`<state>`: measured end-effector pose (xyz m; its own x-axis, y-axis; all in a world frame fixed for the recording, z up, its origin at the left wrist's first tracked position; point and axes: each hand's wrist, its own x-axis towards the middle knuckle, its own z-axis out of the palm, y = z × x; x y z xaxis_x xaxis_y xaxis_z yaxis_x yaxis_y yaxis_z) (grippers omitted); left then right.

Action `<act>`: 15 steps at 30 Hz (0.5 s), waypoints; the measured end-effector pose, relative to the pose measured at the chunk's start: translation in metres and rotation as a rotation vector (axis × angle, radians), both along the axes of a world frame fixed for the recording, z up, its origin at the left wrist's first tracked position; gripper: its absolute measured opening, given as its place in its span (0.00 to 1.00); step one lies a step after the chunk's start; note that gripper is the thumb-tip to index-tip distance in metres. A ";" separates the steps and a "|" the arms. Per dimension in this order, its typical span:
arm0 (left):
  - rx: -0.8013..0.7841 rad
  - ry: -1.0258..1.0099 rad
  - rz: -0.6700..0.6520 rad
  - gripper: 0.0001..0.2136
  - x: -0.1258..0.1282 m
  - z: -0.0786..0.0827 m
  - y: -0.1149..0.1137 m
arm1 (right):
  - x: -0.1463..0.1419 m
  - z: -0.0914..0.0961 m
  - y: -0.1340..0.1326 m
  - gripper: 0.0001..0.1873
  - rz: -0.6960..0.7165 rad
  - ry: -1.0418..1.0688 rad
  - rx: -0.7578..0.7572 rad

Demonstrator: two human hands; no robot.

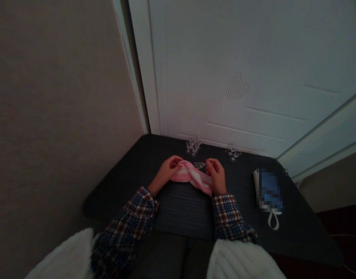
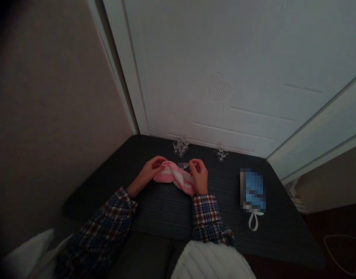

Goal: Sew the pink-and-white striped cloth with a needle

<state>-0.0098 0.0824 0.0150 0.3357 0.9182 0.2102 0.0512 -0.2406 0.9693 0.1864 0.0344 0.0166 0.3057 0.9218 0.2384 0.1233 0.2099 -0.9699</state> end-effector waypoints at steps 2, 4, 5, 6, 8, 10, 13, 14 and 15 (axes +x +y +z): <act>0.027 0.010 0.007 0.11 0.000 0.004 -0.002 | 0.001 -0.003 0.001 0.15 -0.010 -0.025 -0.001; 0.001 0.016 0.013 0.11 -0.001 0.008 -0.005 | 0.001 -0.006 0.002 0.15 -0.002 -0.042 -0.007; -0.029 0.018 0.012 0.12 -0.001 0.010 -0.006 | 0.001 -0.006 0.001 0.14 0.007 -0.044 -0.008; -0.065 0.010 0.000 0.13 0.000 0.012 -0.008 | 0.001 -0.006 0.001 0.14 0.017 -0.043 -0.002; -0.139 -0.049 -0.061 0.16 0.001 0.014 -0.010 | 0.000 -0.003 -0.001 0.14 0.026 -0.036 0.031; -0.191 -0.130 -0.133 0.18 0.001 0.014 -0.012 | -0.001 0.000 -0.004 0.14 0.034 -0.036 0.072; -0.195 -0.176 -0.138 0.17 0.001 0.013 -0.012 | -0.004 0.003 -0.006 0.14 0.048 -0.076 0.073; -0.184 -0.168 -0.127 0.17 0.001 0.012 -0.012 | -0.005 0.003 -0.006 0.14 0.053 -0.106 0.053; -0.170 -0.148 -0.118 0.16 0.001 0.011 -0.011 | -0.006 0.002 -0.006 0.14 0.058 -0.140 0.031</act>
<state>-0.0088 0.0709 0.0262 0.4197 0.9008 0.1110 -0.1130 -0.0694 0.9912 0.1805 0.0286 0.0185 0.2135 0.9286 0.3034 0.2440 0.2500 -0.9370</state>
